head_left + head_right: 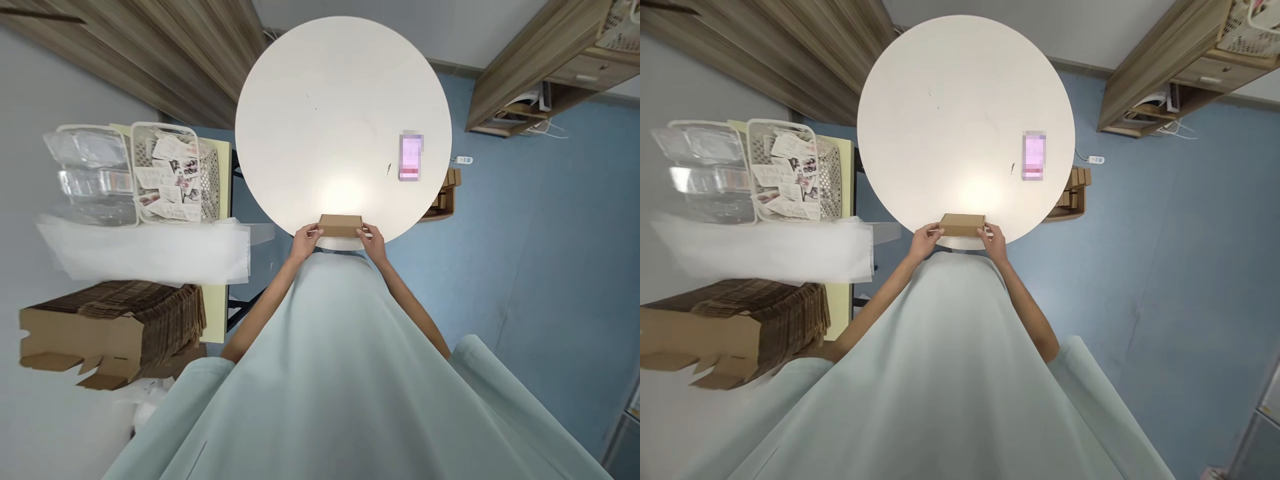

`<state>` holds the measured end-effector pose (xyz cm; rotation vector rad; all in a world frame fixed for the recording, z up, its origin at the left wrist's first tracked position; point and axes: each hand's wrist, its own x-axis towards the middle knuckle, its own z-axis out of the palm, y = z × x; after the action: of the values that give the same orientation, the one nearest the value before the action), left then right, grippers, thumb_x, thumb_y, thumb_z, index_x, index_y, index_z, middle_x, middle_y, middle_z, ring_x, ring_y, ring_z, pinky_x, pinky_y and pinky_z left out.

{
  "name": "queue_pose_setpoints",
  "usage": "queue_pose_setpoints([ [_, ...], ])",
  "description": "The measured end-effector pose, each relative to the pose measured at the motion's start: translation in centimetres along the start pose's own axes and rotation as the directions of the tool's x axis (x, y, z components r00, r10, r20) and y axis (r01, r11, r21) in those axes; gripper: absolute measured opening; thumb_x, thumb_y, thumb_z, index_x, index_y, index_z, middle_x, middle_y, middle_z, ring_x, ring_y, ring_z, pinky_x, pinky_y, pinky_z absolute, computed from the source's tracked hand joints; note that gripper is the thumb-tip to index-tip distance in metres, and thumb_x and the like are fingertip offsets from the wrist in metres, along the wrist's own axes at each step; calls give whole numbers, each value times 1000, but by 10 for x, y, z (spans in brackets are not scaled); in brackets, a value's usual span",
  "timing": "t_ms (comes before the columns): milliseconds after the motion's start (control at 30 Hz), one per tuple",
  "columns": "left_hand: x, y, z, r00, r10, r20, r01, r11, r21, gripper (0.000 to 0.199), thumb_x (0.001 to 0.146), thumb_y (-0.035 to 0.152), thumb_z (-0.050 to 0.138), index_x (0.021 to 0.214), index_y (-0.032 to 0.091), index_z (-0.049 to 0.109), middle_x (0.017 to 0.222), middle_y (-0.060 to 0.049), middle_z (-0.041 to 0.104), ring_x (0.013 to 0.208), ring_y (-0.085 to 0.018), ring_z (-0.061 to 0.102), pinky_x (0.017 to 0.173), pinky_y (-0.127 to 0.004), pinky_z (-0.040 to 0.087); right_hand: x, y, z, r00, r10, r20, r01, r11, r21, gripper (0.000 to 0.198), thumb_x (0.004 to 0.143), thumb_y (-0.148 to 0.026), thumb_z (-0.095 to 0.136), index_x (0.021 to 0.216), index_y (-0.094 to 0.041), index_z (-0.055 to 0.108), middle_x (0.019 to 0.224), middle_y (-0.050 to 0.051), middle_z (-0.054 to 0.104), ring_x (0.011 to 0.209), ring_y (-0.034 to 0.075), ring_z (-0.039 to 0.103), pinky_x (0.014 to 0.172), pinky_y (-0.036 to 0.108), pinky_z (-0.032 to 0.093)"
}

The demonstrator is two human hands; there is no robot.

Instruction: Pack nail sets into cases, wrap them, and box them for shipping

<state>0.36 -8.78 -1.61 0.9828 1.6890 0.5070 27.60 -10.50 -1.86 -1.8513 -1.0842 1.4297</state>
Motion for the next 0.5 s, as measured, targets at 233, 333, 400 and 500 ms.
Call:
queue_pose_setpoints([
  [233,-12,-19,24,991,-8,131,13,999,-38,59,90,53,81,139,20,79,150,-17,77,120,-35,81,114,-53,63,-14,30,-13,999,-19,26,21,999,-50,76,96,-77,69,149,-23,75,146,18,74,125,33,71,108,53,65],
  [333,-8,-20,36,983,-54,173,53,999,10,61,89,47,80,142,18,78,146,-17,79,116,-35,82,116,-56,61,-12,42,-14,1000,19,-14,-21,996,-85,75,94,-74,70,145,-19,79,138,19,77,117,33,73,108,55,65],
  [400,-7,-19,40,983,-73,168,67,997,43,60,89,44,80,143,17,78,144,-17,80,118,-37,82,118,-58,59,-13,46,-15,999,36,-41,-39,997,-69,76,92,-73,70,142,-17,80,137,19,79,113,32,75,111,54,64],
  [500,-11,-16,41,990,-46,135,44,999,19,60,90,45,79,143,17,78,147,-19,79,121,-38,82,119,-60,58,-18,46,-18,997,57,-43,-55,998,41,77,88,-75,72,140,-18,82,144,17,80,114,31,77,116,55,61],
])
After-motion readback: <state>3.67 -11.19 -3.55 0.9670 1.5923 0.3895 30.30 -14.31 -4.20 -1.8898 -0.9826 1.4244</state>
